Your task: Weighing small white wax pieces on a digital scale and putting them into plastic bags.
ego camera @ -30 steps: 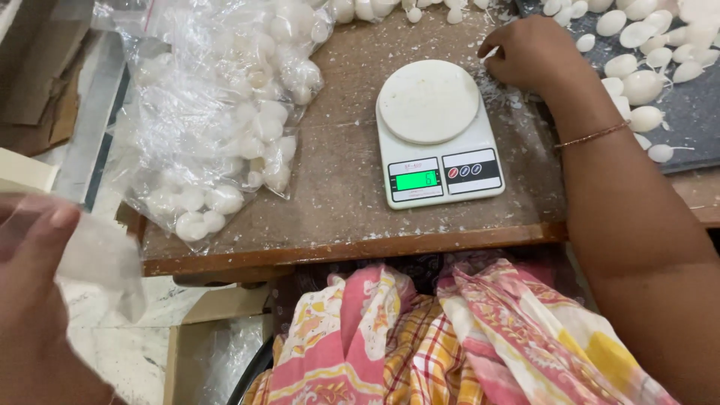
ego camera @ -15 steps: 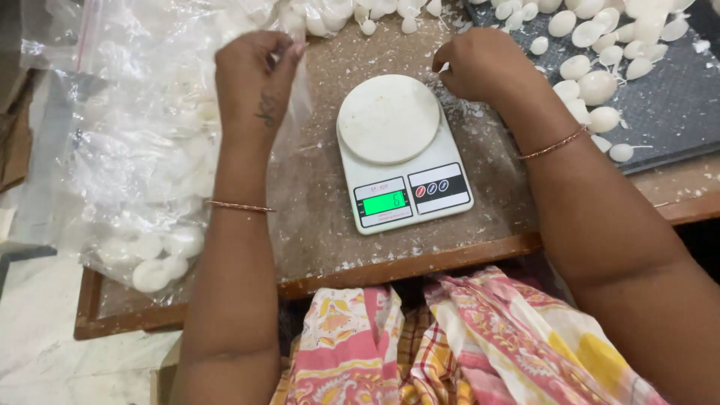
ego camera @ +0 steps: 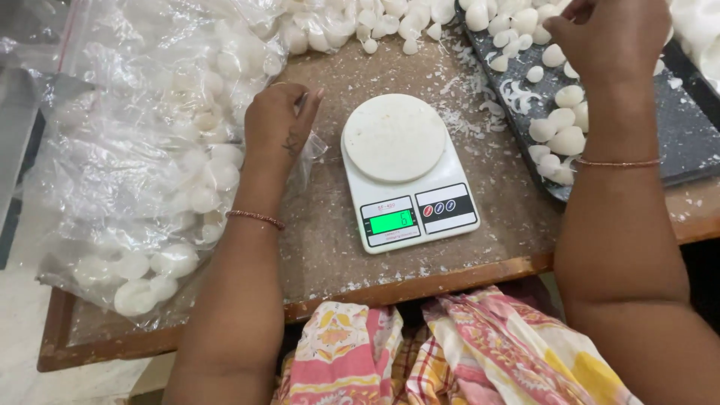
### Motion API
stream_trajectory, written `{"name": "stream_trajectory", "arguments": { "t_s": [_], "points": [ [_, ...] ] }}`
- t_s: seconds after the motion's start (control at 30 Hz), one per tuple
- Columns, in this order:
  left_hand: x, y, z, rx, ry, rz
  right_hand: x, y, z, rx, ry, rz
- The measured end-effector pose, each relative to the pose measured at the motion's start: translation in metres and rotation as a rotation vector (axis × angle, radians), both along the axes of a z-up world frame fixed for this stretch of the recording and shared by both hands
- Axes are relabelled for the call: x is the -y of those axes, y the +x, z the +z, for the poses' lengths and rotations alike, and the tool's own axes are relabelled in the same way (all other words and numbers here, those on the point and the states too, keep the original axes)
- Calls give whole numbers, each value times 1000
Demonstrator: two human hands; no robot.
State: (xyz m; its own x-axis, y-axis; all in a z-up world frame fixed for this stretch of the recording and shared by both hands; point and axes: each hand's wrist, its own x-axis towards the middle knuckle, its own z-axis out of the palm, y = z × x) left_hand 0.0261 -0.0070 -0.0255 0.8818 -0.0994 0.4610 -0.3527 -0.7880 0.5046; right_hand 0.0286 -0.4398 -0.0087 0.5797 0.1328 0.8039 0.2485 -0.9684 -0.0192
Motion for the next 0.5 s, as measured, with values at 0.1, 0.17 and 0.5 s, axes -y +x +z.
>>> {"name": "stream_trajectory", "arguments": {
  "t_s": [0.1, 0.17, 0.5],
  "points": [
    [-2, 0, -5, -2, 59, -5, 1, 0, -5, -39, -60, -153],
    [-1, -2, -1, 2, 109, -63, 0, 7, -12, -181, -3, -109],
    [-5, -10, 5, -426, 397, -362, -113, -8, 17, -1126, 276, 125]
  ]
}}
